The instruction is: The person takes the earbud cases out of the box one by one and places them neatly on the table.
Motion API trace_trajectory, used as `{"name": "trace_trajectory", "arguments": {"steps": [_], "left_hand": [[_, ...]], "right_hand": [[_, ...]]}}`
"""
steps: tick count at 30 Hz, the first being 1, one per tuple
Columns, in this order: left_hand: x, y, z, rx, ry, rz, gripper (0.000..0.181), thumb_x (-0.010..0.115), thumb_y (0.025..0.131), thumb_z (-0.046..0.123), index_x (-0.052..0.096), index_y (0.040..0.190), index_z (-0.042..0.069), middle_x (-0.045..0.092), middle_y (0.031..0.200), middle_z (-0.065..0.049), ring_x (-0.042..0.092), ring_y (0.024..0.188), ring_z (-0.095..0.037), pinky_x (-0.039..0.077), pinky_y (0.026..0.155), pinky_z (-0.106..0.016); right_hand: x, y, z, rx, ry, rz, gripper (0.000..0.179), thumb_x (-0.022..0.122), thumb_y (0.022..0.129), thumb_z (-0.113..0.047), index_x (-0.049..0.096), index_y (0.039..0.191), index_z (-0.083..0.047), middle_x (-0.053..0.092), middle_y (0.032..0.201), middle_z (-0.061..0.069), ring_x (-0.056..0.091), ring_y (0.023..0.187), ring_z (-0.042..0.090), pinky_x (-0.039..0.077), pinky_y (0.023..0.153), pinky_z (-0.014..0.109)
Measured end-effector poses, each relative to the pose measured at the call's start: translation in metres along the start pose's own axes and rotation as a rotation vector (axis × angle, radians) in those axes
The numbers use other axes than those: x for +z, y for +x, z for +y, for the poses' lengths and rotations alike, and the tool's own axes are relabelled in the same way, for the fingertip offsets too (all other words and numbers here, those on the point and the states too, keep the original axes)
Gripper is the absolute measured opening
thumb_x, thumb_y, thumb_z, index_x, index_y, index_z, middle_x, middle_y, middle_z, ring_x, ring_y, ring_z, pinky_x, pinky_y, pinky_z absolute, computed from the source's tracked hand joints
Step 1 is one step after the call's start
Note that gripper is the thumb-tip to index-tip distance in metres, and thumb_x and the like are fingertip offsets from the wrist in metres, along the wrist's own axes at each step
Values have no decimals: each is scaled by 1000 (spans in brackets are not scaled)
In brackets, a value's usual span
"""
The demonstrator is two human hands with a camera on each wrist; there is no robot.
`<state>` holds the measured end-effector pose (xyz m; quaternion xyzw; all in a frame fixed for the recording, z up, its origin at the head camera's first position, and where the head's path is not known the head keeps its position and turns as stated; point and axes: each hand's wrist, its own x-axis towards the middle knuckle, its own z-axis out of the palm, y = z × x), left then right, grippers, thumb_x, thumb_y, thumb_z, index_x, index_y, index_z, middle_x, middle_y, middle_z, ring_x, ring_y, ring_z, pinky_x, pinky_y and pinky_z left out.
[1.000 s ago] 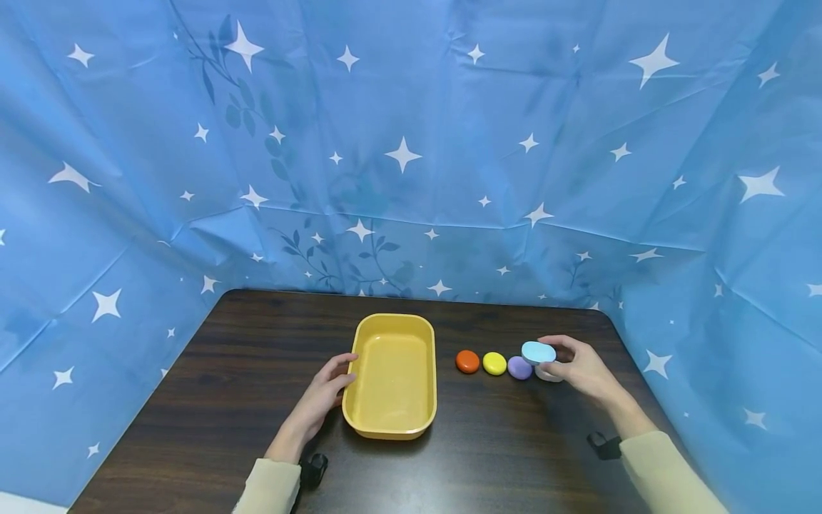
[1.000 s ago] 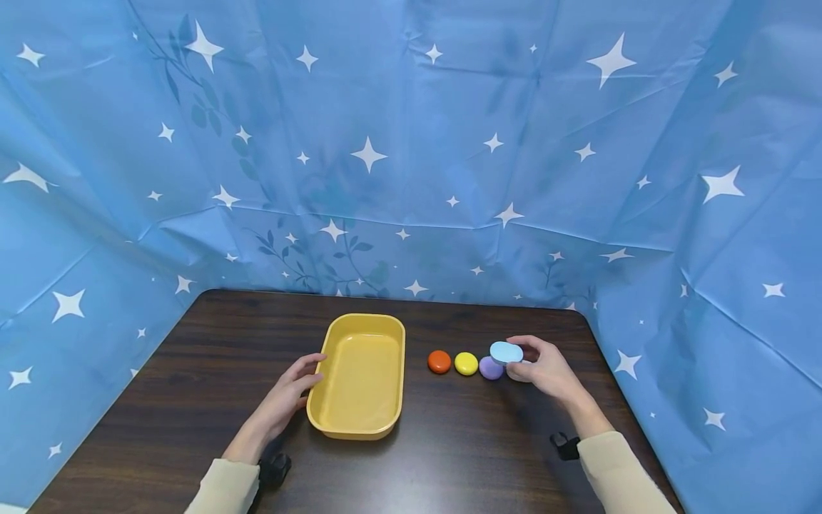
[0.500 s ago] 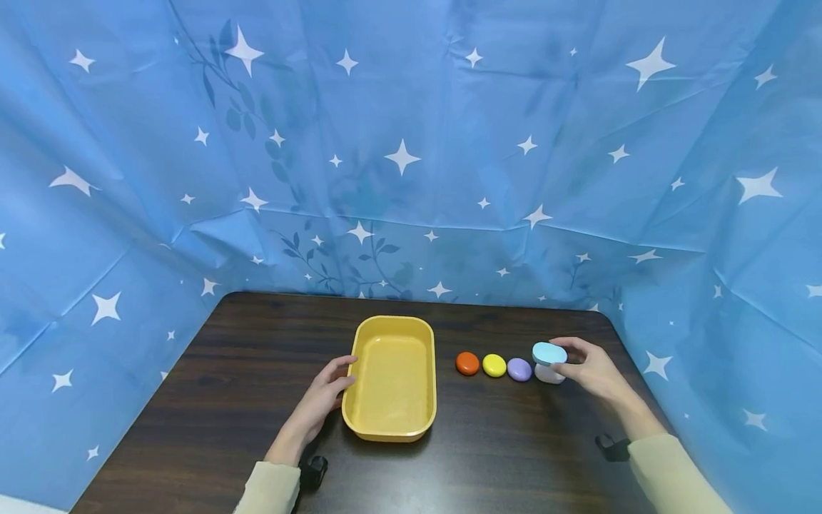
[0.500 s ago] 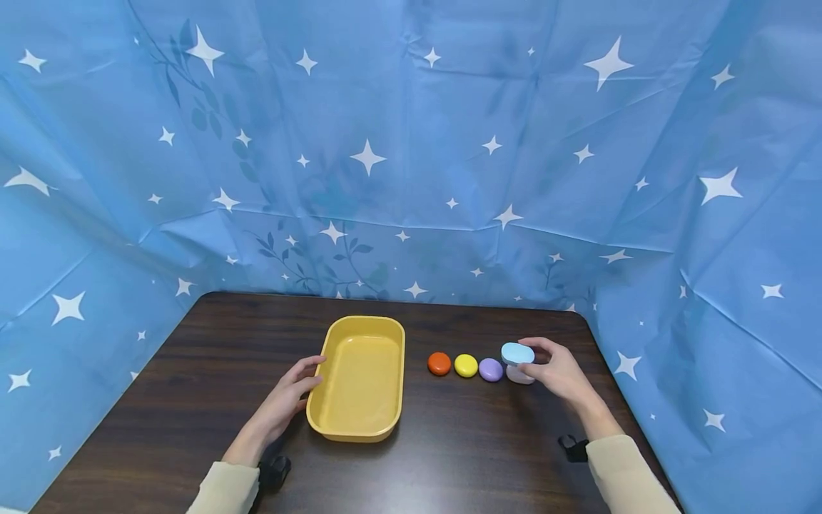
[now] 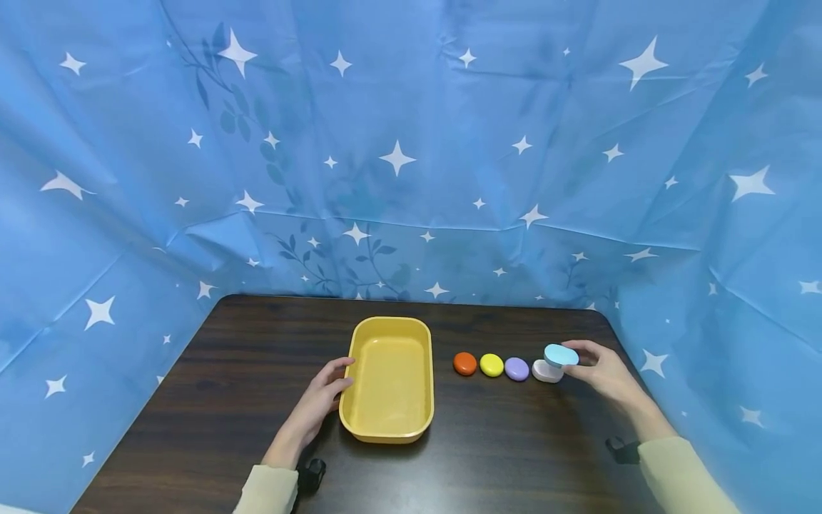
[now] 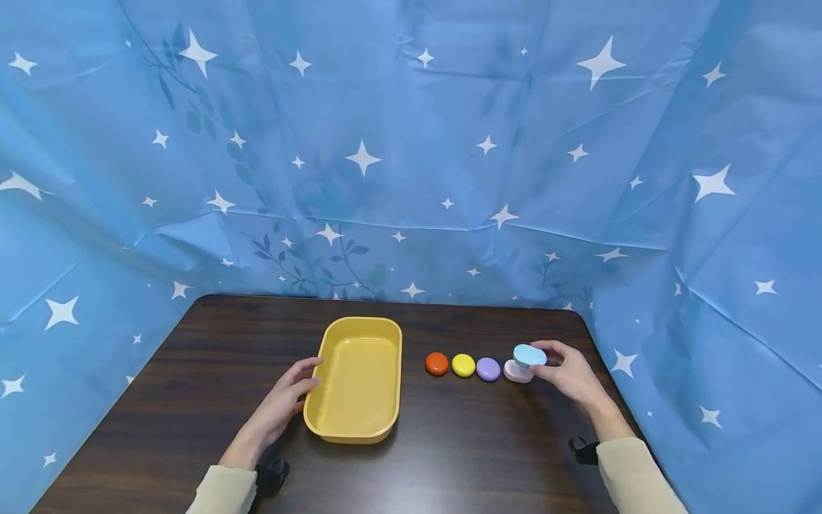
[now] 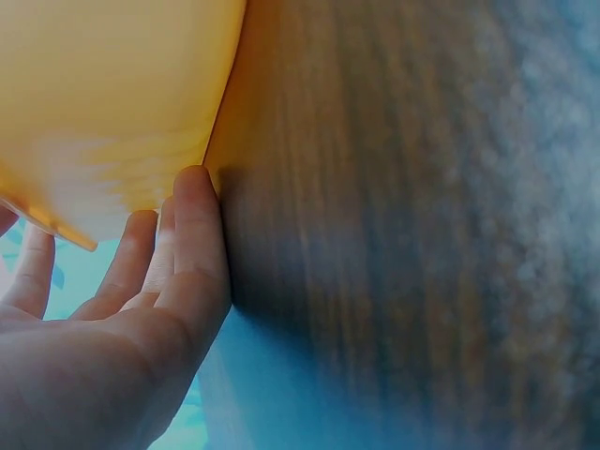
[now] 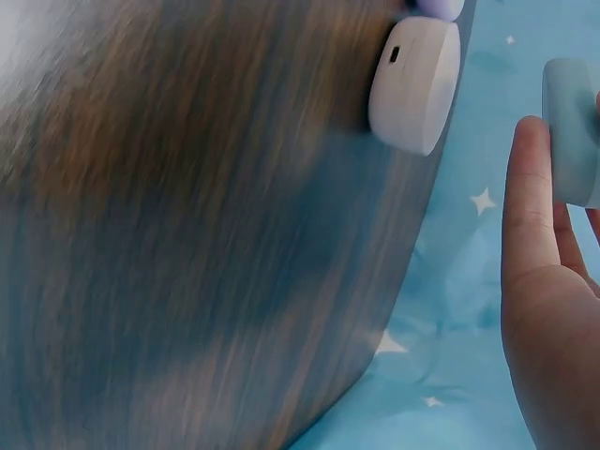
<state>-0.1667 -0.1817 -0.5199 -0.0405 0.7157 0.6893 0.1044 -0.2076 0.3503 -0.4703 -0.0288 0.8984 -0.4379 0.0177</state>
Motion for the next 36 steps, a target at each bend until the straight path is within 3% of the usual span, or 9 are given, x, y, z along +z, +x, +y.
{"name": "trace_trajectory", "arguments": {"steps": [9,15,23,36], "left_hand": [[-1,0,1,-5,-6,-2,43,54,104,16,49,146,14,50,142,-18,58,119,-29,49,99,-52],[-1,0,1,-9,-8,-3,43,54,104,16,49,147,14,49,143,-18,58,120,-30,49,99,-52],[0,0,0,-7,2,0,43,53,104,16,49,147,13,49,143,-19,58,119,-30,49,99,-52],[-1,1,0,0,-9,-9,43,52,104,14,48,147,11,51,140,-20,60,116,-30,51,97,-50]], "right_hand": [[-8,-5,12,-5,-10,16,55,78,89,-16,56,134,7,57,132,29,63,106,29,53,76,25],[-13,-4,23,3,-21,12,55,78,89,-16,56,134,7,61,126,28,65,100,19,53,74,25],[-19,-3,31,16,-108,-13,54,77,89,-15,56,133,8,58,128,33,65,108,40,53,76,29],[-23,-1,44,65,-174,-42,52,74,90,-13,55,133,10,57,128,36,64,109,43,52,85,49]]}}
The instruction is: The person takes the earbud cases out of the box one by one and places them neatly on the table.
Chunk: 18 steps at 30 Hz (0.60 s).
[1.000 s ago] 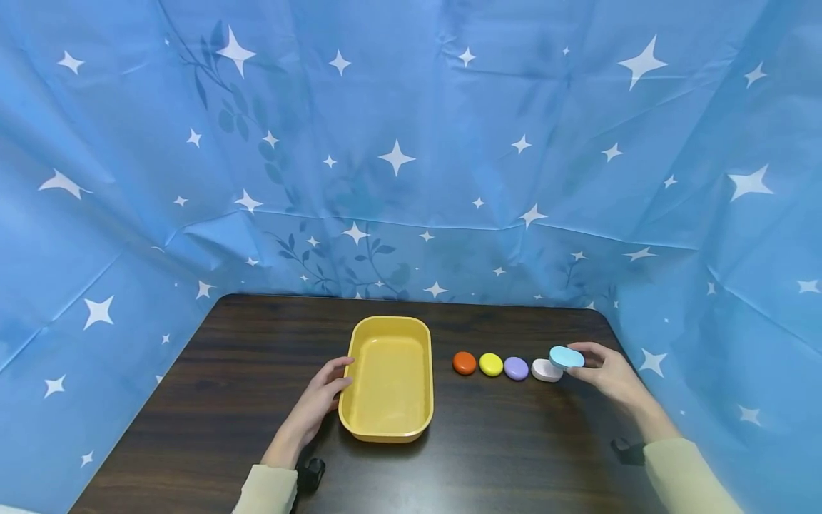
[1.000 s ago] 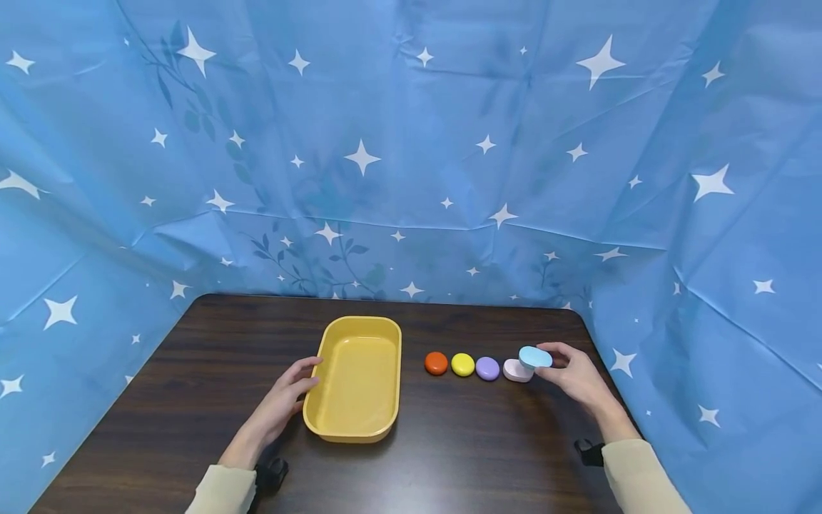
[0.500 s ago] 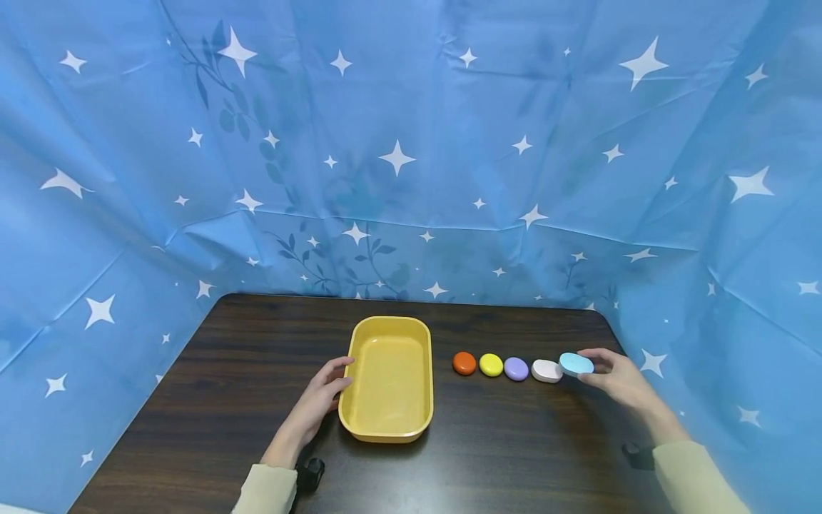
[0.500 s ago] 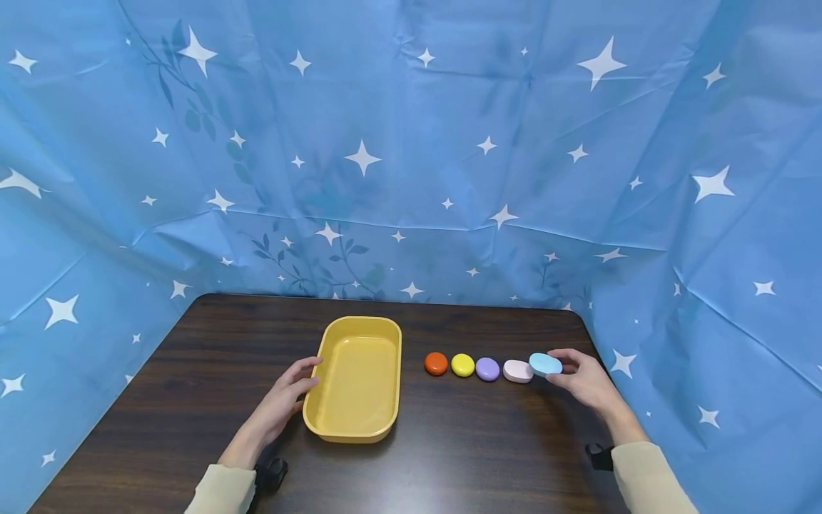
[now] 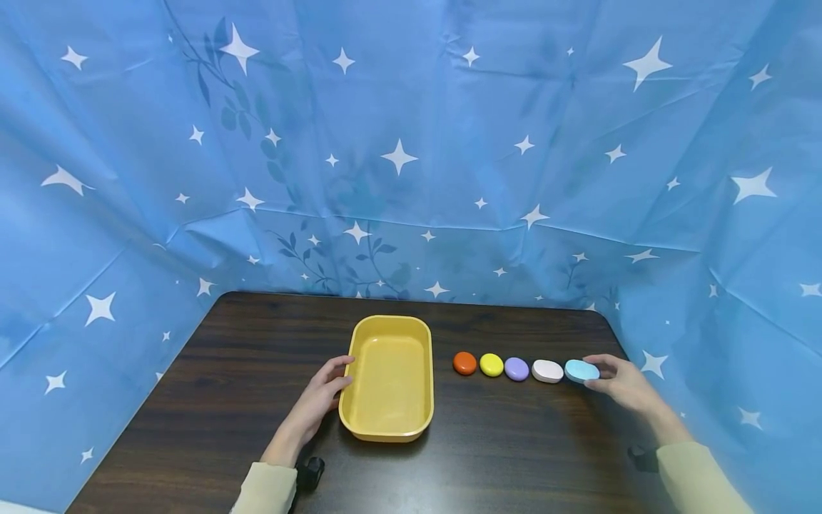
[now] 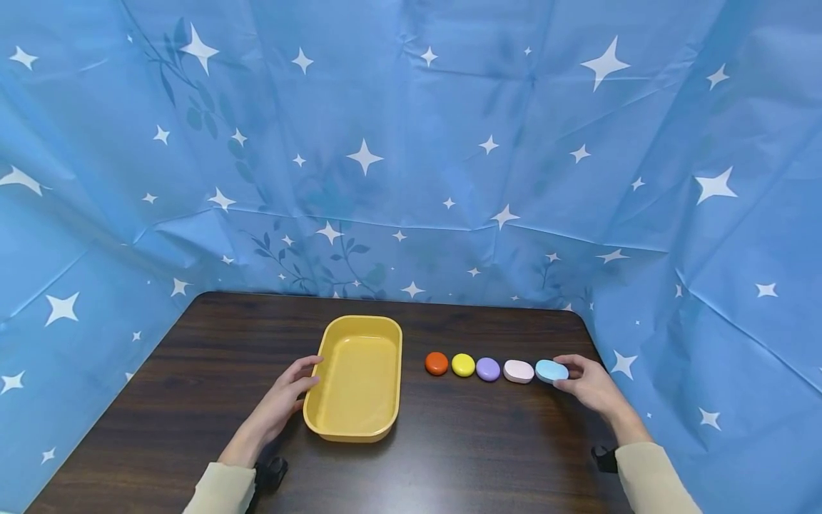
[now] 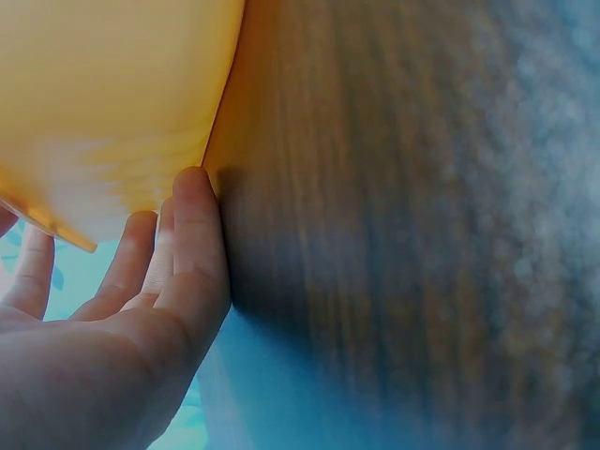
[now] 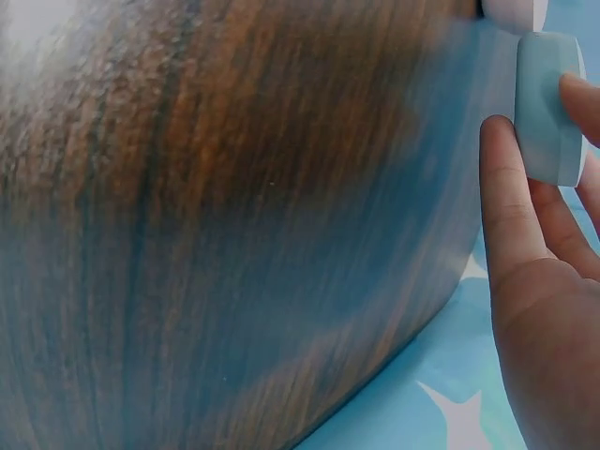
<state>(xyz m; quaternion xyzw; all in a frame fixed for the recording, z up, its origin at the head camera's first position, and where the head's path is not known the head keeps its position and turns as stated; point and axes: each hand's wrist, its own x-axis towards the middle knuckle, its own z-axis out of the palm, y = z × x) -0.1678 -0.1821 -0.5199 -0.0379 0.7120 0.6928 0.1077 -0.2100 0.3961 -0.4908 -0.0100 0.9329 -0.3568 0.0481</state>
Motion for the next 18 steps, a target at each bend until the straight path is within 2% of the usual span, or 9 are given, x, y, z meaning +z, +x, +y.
{"name": "trace_trajectory", "arguments": {"steps": [12,18], "left_hand": [[0,-1,-1,7,-10,-7,43,52,104,14,48,147,11,51,140,-20,60,116,-30,53,93,-47],[0,0,-1,6,-7,-5,43,52,105,14,48,147,11,51,140,-20,60,116,-31,53,94,-48]], "right_hand": [[5,3,8,25,-2,-7,55,76,89,-17,56,132,9,60,125,33,65,106,40,52,81,42],[7,3,12,37,8,-2,55,76,87,-15,56,132,10,59,126,34,65,105,39,52,82,44]]}}
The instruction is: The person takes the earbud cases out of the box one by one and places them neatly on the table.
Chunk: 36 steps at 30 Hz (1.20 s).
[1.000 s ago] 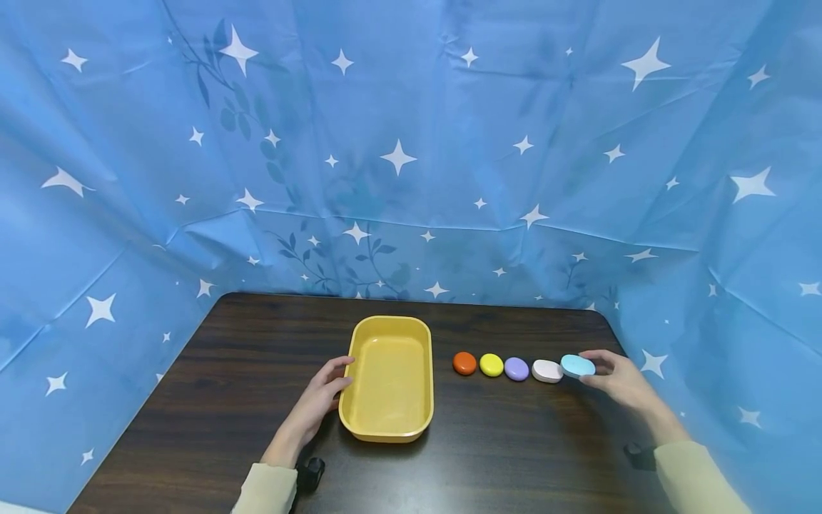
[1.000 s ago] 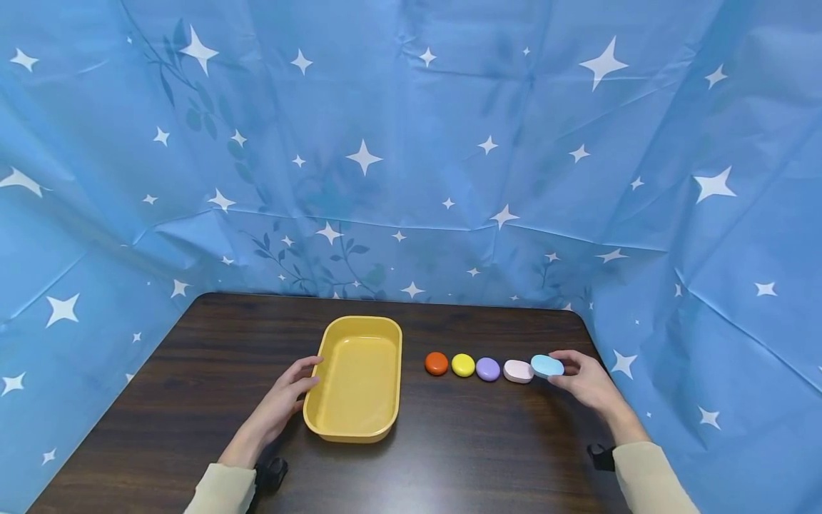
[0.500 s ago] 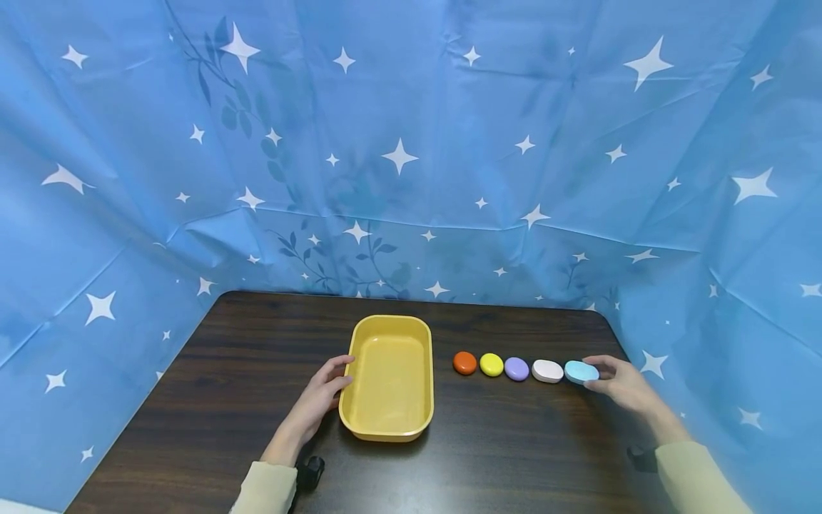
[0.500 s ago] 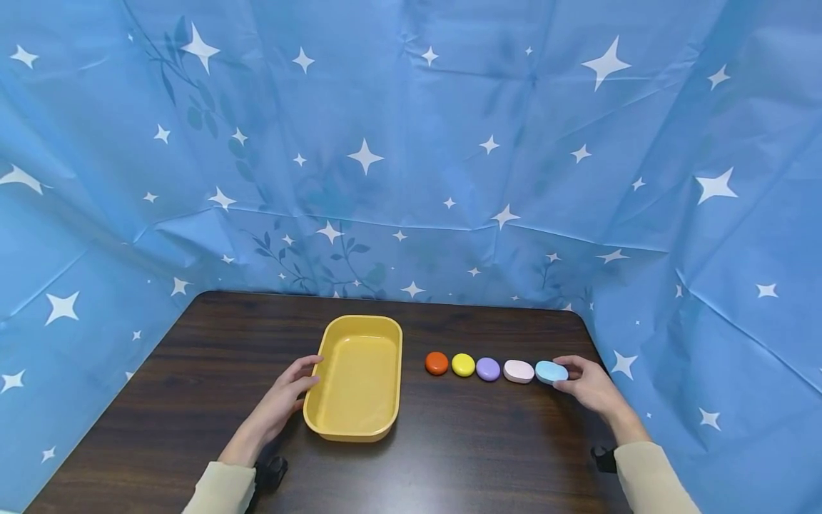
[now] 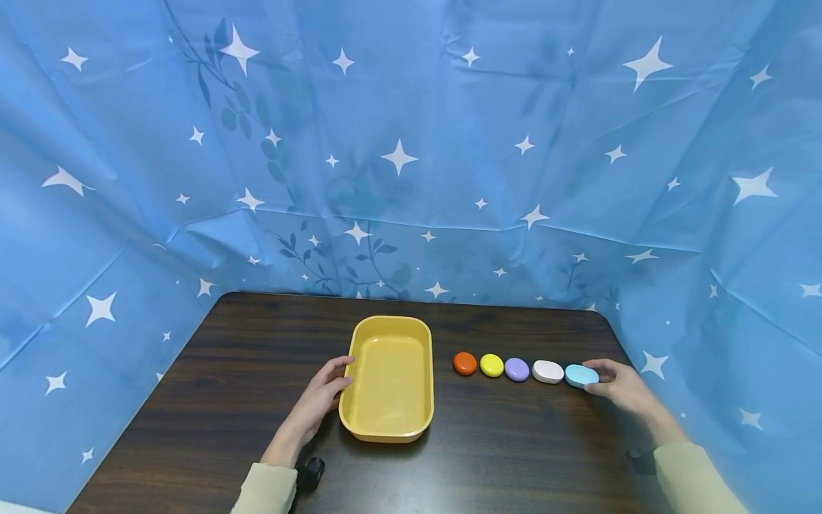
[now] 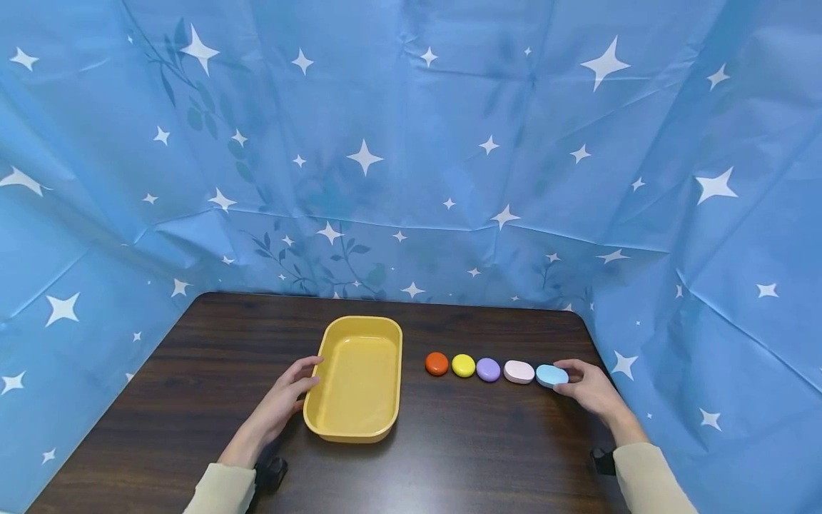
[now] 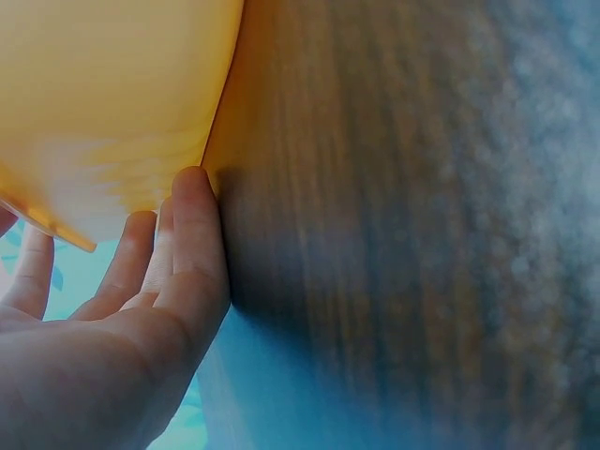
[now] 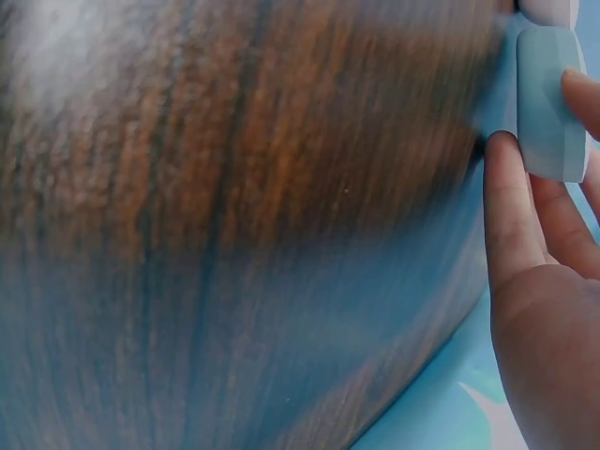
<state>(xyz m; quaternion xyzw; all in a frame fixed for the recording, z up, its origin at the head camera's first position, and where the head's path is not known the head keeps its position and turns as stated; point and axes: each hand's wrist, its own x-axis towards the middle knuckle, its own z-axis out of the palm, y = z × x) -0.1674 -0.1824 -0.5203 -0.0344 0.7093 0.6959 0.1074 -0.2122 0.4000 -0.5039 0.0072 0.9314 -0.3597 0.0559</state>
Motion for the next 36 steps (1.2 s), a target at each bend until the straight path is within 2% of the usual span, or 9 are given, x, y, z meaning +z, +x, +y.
{"name": "trace_trajectory", "arguments": {"steps": [8,16,23,28,36], "left_hand": [[1,-1,1,4,7,2,42,51,105,14,47,147,10,51,140,-20,60,116,-31,52,95,-48],[1,-1,1,5,2,0,42,51,105,14,47,147,10,51,141,-20,60,116,-31,52,96,-49],[2,0,1,0,7,10,43,51,104,13,48,147,10,51,140,-20,60,116,-30,53,94,-48],[3,-1,3,2,8,22,43,51,104,13,49,147,10,51,140,-20,60,116,-30,53,93,-46],[5,-5,3,11,23,31,43,52,105,14,50,148,12,51,143,-19,60,118,-30,53,93,-46]], "right_hand": [[0,2,2,-19,-17,8,53,75,87,-11,56,131,10,58,127,35,64,106,41,53,83,46],[0,0,-1,-72,-54,15,51,74,86,-7,56,131,12,56,129,37,62,108,46,54,81,45],[1,-1,-3,-56,-72,33,50,71,88,-5,55,132,12,53,132,38,60,111,50,53,85,55],[3,-2,-4,-67,-89,45,49,69,89,-5,55,131,13,54,131,38,59,111,50,53,87,57],[4,-9,-16,-98,-115,128,45,67,91,-7,55,129,14,58,123,38,60,110,52,52,88,58]]}}
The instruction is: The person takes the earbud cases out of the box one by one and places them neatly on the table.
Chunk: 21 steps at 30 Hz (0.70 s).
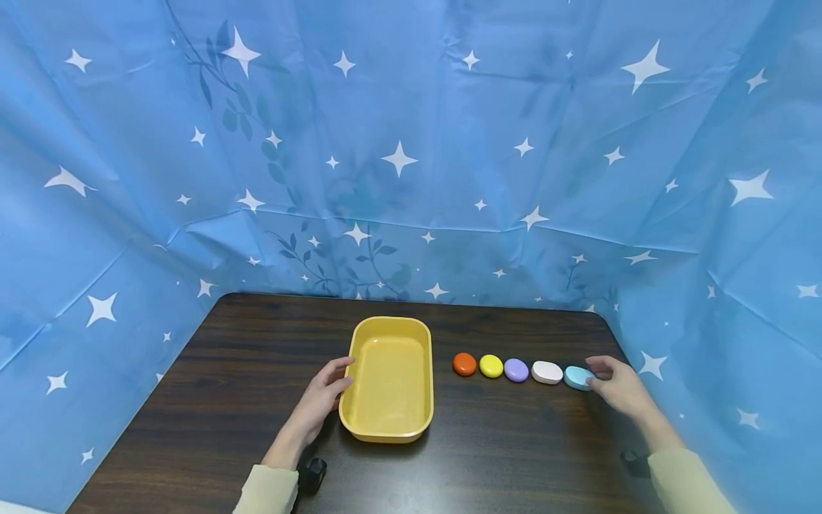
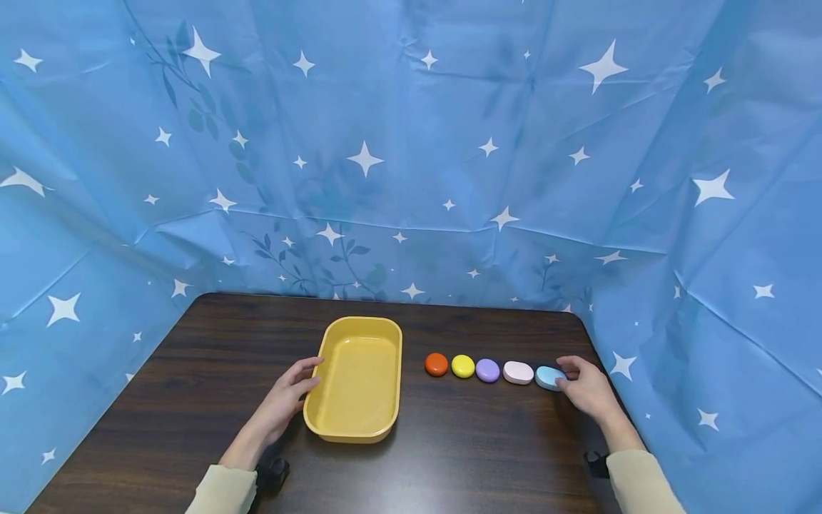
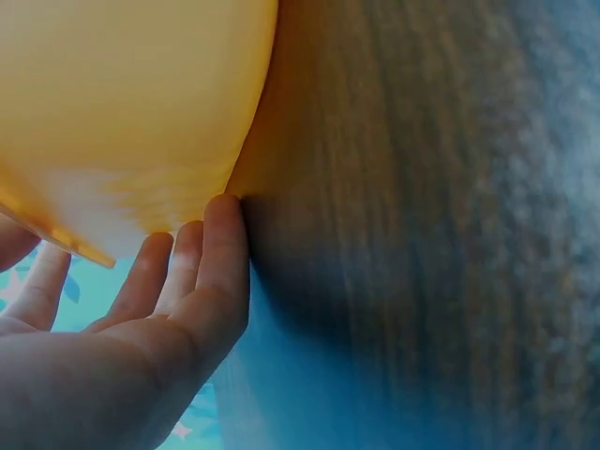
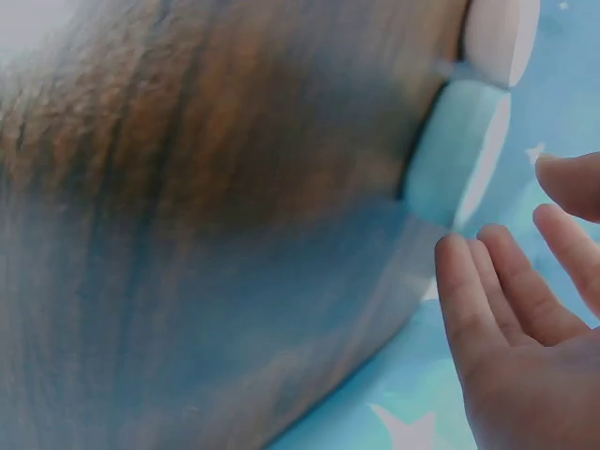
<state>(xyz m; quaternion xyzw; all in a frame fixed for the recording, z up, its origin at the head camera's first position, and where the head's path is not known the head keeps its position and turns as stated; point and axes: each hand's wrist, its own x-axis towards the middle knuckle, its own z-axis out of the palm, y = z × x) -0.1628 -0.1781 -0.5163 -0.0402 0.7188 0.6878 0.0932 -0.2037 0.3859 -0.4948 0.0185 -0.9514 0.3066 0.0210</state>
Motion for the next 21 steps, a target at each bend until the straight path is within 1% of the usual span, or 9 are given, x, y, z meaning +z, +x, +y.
{"name": "trace_trajectory", "arguments": {"steps": [4,7,10,14,18,21], "left_hand": [[1,-2,-1,10,18,8,43,53,105,16,50,148,15,49,146,-18,57,123,-32,52,95,-46],[1,-4,-1,26,64,28,43,54,105,18,51,148,18,48,147,-17,50,132,-34,48,101,-49],[2,-6,2,63,115,44,45,54,105,17,50,149,16,47,147,-18,45,136,-36,45,105,-51],[3,-9,4,94,160,66,46,55,104,16,49,150,13,51,144,-19,50,129,-36,48,101,-51],[3,-12,3,107,219,88,45,56,104,17,51,149,13,54,140,-17,54,124,-33,50,97,-48],[1,-14,3,132,271,107,44,56,104,19,52,148,14,56,140,-14,54,125,-32,49,98,-49]], "right_hand": [[-3,-5,-17,-19,-16,17,42,64,94,-11,56,128,12,60,122,35,61,108,50,52,85,58],[-2,-8,-30,-16,-10,17,41,62,96,-13,57,129,11,61,122,34,61,109,50,52,85,57],[0,-10,-40,-25,-12,31,39,62,97,-13,58,129,9,62,122,32,61,109,49,52,85,57],[3,-13,-53,-50,-10,55,37,63,97,-14,61,127,6,65,121,28,62,108,46,51,84,56],[6,-18,-66,-81,-10,69,36,65,95,-13,62,126,6,64,121,27,61,110,45,53,86,56],[9,-20,-76,-123,-38,83,35,66,93,-12,64,123,7,63,121,27,61,110,45,52,89,58]]}}
